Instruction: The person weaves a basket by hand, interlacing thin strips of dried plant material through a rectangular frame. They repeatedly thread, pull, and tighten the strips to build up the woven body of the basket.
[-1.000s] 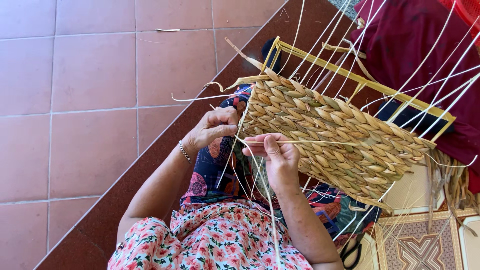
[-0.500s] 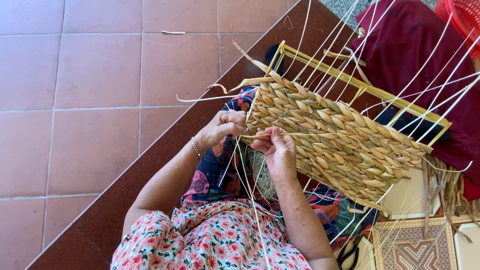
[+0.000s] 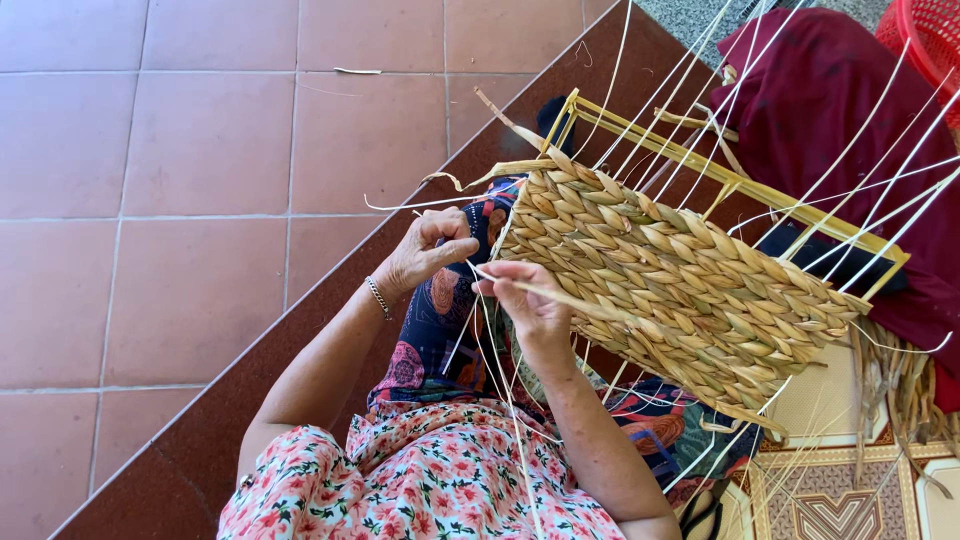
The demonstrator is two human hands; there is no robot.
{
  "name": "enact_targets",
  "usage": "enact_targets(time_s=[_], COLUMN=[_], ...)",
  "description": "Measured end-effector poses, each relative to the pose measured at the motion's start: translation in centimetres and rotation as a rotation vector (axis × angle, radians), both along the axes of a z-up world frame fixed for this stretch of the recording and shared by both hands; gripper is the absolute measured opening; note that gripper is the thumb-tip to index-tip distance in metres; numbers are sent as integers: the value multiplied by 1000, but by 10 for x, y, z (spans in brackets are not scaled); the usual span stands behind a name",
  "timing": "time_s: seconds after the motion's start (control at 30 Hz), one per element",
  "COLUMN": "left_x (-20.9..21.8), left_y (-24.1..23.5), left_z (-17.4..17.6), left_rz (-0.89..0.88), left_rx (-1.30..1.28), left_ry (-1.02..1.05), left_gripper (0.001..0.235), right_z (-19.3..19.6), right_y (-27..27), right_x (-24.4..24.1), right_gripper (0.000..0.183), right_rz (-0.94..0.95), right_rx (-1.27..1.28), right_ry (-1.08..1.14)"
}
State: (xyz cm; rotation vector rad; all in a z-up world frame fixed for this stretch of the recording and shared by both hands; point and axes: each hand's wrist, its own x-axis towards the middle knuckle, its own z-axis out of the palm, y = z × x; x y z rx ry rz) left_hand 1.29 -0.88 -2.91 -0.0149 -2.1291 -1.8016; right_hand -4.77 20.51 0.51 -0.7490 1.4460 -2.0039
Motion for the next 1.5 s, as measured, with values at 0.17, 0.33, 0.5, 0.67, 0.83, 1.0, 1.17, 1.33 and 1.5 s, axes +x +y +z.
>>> enact_targets(time_s=[0.17, 0.33, 0.5, 0.67, 0.83, 1.0, 1.17, 1.33, 1.5], left_x=[5, -1, -1, -2, 1, 3, 5, 8, 23], left_y=[3, 3, 2, -6, -10, -15, -14, -6, -3], left_z=[-2, -18, -20, -22, -30, -47, -47, -53, -40], left_rz=[-42, -96, -66, -51, 7, -32, -27, -130, -220], left_rx=[260, 440, 429, 376, 402, 467, 299, 541, 592], left_ry=[-96, -131, -187, -175, -204, -127, -17, 113, 80], left_gripper=[32, 32, 33, 33, 32, 35, 28, 27, 22], right_z=[-14, -51, -83, -98, -100, -108, -117, -120, -126], right_y=[-5, -16, -18, -19, -24, -25, -27, -21, -20], right_x=[-7, -16, -26, -31, -38, -42, -43, -50, -61], right_gripper=[26, 28, 28, 25, 26, 25, 21, 21, 26], right_rz=[-17, 83, 38, -30, -67, -151, -183, -135, -124], right_rx=[37, -130, -78, -27, 36, 128, 134, 61, 2], right_ry=[-221, -518, -558, -553, -523, -473, -553, -649, -606])
